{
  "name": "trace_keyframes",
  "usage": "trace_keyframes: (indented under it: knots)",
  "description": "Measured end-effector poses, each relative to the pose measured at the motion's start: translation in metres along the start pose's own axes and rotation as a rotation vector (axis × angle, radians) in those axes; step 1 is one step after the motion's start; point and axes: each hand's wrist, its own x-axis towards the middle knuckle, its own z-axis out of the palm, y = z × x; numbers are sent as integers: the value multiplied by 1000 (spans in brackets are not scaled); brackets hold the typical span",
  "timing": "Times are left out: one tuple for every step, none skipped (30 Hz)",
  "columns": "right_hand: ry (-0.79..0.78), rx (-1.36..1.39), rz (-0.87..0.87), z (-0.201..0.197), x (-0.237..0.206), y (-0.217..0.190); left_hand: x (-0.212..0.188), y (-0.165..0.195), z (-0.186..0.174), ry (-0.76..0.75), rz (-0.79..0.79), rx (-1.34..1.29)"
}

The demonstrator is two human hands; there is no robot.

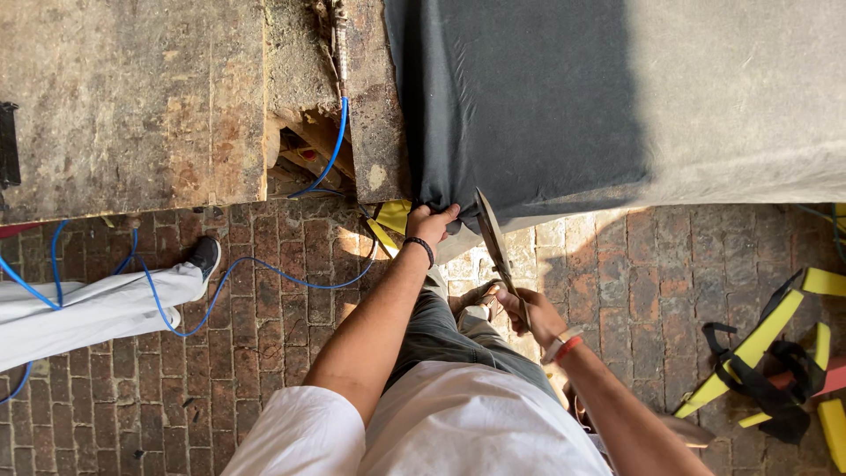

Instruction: The person spreads a large dark fabric sheet over a yellow foam panel on a workbench and smooths it flat. They cut the fabric to size with shears, lift the cut piece away, then hold a spray gun and apply adhesive along a long yellow foam strip on the bench.

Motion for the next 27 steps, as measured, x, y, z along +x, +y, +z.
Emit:
trace_keyframes:
  knots:
    - [3,33,-10,3,5,-8,-1,2,0,-10,-2,-14]
    - [-2,60,-28,7,13,-17,-2,4,0,-17,-2,-29]
    - [-6,88,-45,11,21,-26,-3,6,0,-25,-2,-45]
    - [-9,117,-62,15,29,-34,-4,8,0,-24,-17,-17]
    - [6,107,-70,19,38,-42,-5,10,-1,-22,-31,12]
    - [21,98,-79,24,46,-50,-6,12,-1,-19,-46,42]
    - [36,89,-87,25,52,-55,-7,13,-1,-13,-52,28]
    - [40,112,-102,25,56,-59,-7,15,-2,-5,-58,13]
    - [41,135,-118,25,60,-64,-8,16,-3,4,-63,-1]
    - [42,159,-132,26,63,-69,-8,17,-5,9,-66,-16]
    - [40,185,-134,26,66,-75,-8,17,-6,13,-67,-29]
    - [38,209,-137,24,68,-81,-7,18,-8,17,-67,-44]
    - [38,234,-139,23,70,-89,-6,18,-10,17,-73,-19]
    - [38,242,-140,22,75,-100,-5,17,-12,14,-78,5]
    - [39,249,-141,20,84,-114,-2,16,-12,11,-84,28]
    - [37,255,-143,19,92,-129,0,15,-14,-3,-62,26]
    - [45,256,-152,18,100,-144,3,13,-16,-18,-39,24]
    - [54,256,-162,16,107,-160,7,10,-16,-33,-16,21]
    - [61,257,-173,15,116,-177,12,8,-17,-33,-28,43]
    - [63,273,-165,13,125,-193,17,5,-17,-32,-41,67]
    - [66,291,-156,13,133,-209,22,3,-17,-33,-54,92]
    - [68,311,-147,12,141,-225,26,1,-18,-88,-57,47]
    - [73,301,-158,11,148,-239,29,2,-20,-144,-60,4]
    - [78,294,-167,9,154,-252,32,3,-22,-201,-64,-37]
    - [84,289,-175,8,159,-262,36,3,-26,-249,-75,28]
    - [85,270,-183,9,162,-268,37,4,-30,-300,-87,96]
    - [89,255,-191,9,165,-273,38,10,-36,-353,-98,168]
